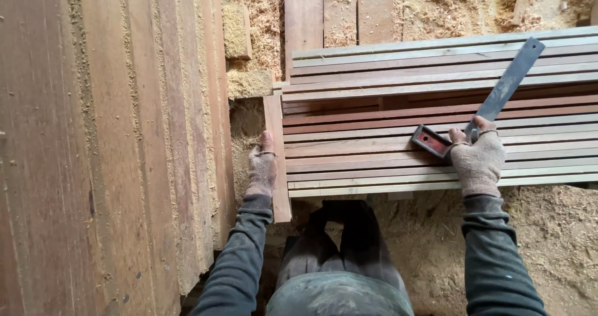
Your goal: Aligning a stack of wooden slats and marking a straight line across them using a try square and a pencil.
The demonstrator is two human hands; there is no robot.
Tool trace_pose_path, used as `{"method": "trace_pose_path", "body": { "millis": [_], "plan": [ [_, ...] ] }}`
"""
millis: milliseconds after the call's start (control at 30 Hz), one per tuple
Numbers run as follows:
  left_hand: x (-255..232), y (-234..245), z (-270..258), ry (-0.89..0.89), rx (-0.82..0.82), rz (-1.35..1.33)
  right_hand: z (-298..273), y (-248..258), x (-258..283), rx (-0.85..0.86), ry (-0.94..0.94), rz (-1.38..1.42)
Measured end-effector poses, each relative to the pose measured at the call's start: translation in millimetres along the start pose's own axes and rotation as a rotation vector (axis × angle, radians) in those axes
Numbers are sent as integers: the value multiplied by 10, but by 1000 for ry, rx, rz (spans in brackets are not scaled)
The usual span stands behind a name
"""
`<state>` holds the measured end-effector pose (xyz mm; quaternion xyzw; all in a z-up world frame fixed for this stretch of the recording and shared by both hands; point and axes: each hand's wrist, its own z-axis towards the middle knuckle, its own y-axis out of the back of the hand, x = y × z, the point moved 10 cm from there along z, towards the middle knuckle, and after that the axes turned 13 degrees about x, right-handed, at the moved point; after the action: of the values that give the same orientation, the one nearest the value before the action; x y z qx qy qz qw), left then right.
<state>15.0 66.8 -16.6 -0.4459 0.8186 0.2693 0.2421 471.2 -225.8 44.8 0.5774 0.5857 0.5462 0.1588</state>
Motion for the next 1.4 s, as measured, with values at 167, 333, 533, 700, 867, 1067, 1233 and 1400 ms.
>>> {"method": "trace_pose_path", "body": {
  "millis": [167,333,533,700,867,1067,1233,1400],
  "plan": [
    [71,-16,146,-58,23,-114,-182,-16,377,-196,311,-180],
    [85,-2,139,-3,7,-43,-244,8,157,-200,152,-246],
    [325,-26,321,-49,17,-122,-822,-117,118,-163,70,-242],
    [385,-10,357,-101,-55,-56,-1828,-1807,-557,502,-386,606],
    [420,-9,392,-63,-50,2,-1848,-1785,-398,399,-540,1212],
    [418,7,415,-71,-52,18,-1477,-1611,-1196,227,-624,1107],
    [366,-7,361,-98,-39,-13,-1046,-1204,-1507,84,-643,1255],
    [453,26,464,-86,-57,32,-879,-1405,-1477,161,-517,1596]
  ]
}}
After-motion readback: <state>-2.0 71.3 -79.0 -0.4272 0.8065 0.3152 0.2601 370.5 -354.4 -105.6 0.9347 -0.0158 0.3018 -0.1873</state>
